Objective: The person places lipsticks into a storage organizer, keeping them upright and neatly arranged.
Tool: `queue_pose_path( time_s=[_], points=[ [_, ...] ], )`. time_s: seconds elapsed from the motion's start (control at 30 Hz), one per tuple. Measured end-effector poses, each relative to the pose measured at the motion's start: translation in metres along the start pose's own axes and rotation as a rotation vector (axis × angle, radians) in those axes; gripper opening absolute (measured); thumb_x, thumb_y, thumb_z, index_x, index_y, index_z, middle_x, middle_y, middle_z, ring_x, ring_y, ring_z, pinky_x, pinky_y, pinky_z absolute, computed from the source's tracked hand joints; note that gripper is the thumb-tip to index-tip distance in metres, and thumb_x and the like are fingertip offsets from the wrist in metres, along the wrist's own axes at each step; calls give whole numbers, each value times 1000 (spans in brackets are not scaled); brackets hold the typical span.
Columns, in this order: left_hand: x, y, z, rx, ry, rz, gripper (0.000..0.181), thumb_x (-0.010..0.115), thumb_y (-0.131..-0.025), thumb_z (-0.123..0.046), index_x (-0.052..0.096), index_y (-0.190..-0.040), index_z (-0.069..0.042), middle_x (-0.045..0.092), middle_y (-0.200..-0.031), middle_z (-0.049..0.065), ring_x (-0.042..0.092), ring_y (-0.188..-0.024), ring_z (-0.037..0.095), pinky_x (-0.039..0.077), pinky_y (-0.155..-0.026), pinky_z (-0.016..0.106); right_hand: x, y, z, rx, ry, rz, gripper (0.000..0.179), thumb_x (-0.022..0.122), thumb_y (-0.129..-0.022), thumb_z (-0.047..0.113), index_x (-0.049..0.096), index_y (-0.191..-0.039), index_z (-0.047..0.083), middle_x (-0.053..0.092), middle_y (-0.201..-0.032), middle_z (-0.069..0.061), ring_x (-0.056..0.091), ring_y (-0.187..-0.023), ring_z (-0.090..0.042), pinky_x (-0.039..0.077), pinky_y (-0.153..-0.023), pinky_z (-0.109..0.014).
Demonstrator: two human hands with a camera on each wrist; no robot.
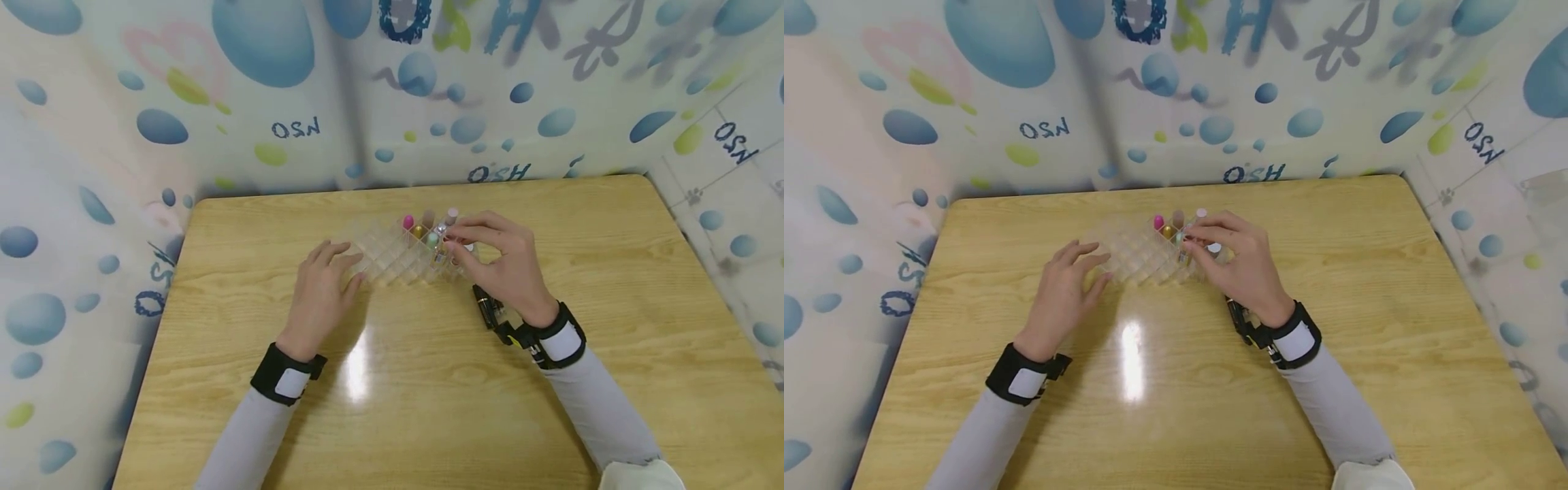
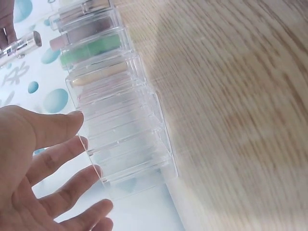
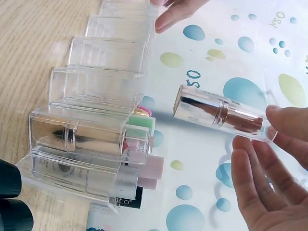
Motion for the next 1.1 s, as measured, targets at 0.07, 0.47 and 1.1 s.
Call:
queue_pose_path(
  time_s=[0.07, 0.47, 1.1],
  points=[
    [0, -1, 0, -5, -5, 5, 32, 75, -93, -20, 77, -120, -3, 66, -136, 21, 50, -137, 47, 45, -103, 67, 0, -2, 0, 9, 4, -9, 17, 81, -85, 4, 83, -102, 2, 76, -104, -9, 73, -87, -19, 55, -74, -24],
    [3, 0, 1, 14, -5, -4, 30, 73, -95, -21, 77, -117, 0, 66, -134, 23, 51, -136, 48, 44, -108, 63, 5, -5, -11, 11, 1, -38, 17, 82, -84, 5, 83, -100, 0, 76, -105, -10, 72, -86, -22, 57, -73, -29],
    [3, 0, 2, 24, 2, -22, 29, 74, -94, -20, 78, -115, 1, 67, -131, 24, 52, -134, 48, 41, -115, 56, 15, 0, -24, 74, -11, -39, 15, 84, -82, 5, 83, -96, 0, 76, -101, -13, 70, -80, -24, 56, -68, -39]
  ],
)
Point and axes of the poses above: each hand's wrist, its own y-axis away from the middle knuckle, its own x-axis out of the palm, z = x × y, the point moved 1 cm from there along -y, towards the middle knuckle
